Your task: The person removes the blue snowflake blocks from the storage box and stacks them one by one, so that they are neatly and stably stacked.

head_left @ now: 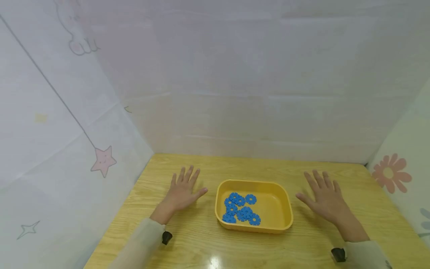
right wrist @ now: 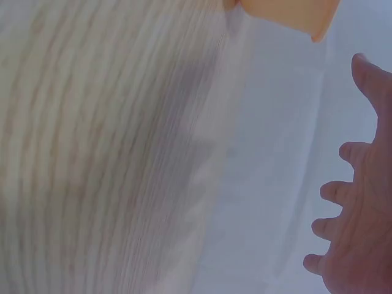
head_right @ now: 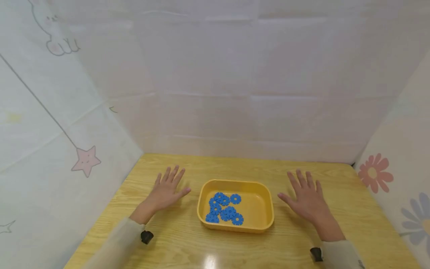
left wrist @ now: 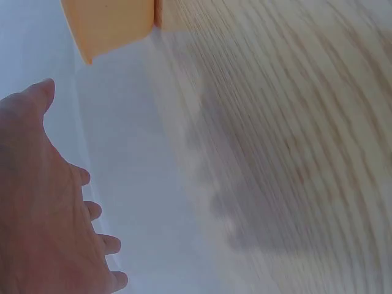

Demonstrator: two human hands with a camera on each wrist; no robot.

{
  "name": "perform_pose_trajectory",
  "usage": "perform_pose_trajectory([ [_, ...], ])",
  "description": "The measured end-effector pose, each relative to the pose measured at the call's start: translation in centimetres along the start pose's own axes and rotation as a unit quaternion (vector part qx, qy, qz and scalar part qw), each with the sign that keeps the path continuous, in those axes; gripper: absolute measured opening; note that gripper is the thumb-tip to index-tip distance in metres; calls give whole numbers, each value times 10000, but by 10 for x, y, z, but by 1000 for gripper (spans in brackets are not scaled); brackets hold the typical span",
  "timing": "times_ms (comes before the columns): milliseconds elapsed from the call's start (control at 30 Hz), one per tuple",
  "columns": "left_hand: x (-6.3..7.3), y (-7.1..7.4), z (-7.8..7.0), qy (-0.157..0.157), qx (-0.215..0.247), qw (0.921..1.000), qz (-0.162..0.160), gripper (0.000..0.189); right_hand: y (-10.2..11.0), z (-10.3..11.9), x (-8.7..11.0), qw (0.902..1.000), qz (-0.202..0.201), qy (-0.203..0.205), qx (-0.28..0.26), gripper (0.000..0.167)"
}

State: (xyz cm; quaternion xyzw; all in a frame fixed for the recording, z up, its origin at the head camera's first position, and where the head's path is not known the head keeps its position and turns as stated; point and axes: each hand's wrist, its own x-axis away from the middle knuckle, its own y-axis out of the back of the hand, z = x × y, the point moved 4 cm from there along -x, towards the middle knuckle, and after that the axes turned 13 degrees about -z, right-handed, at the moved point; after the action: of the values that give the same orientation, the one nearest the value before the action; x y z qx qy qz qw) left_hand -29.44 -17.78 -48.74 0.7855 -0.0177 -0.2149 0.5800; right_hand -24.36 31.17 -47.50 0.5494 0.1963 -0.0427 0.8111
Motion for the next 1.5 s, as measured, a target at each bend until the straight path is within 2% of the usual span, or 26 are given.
perform_pose_trajectory([
  [233, 2, -3, -15, 48, 173, 9998, 89, 89, -3, 10, 0, 9998, -102, 185, -67, 88],
  [400, 2, -3, -32, 45, 539, 9985, -4, 86, -7, 15, 1, 9993, -206, 280, -132, 89],
  [567, 2, 0, -49, 309, 1090, 9935, -51, 78, -12, 24, 0, 9981, -315, 316, -435, 87],
  [700, 3, -1, -58, 582, 1519, 9867, -56, 70, -16, 32, -3, 9964, -348, 284, -721, 86],
  [800, 2, -2, -62, 880, 2102, 9737, 45, 64, -17, 39, -5, 9944, -405, 310, -920, 84],
  [900, 2, -3, -65, 1234, 2673, 9554, 248, 59, -18, 45, -9, 9915, -464, 396, -1152, 80],
  [1000, 2, -7, -66, 1484, 3006, 9414, 366, 57, -21, 51, -13, 9877, -516, 531, -1377, 77],
  [1233, 1, -17, -68, 2057, 3937, 8924, 792, 58, -29, 64, -20, 9835, -417, 600, -1654, 76],
  [1333, 1, -19, -70, 2246, 4054, 8807, 981, 55, -33, 69, -21, 9823, -347, 601, -1739, 76],
  [1500, 1, -23, -70, 2406, 4221, 8660, 1183, 52, -39, 76, -22, 9814, -240, 574, -1814, 74],
])
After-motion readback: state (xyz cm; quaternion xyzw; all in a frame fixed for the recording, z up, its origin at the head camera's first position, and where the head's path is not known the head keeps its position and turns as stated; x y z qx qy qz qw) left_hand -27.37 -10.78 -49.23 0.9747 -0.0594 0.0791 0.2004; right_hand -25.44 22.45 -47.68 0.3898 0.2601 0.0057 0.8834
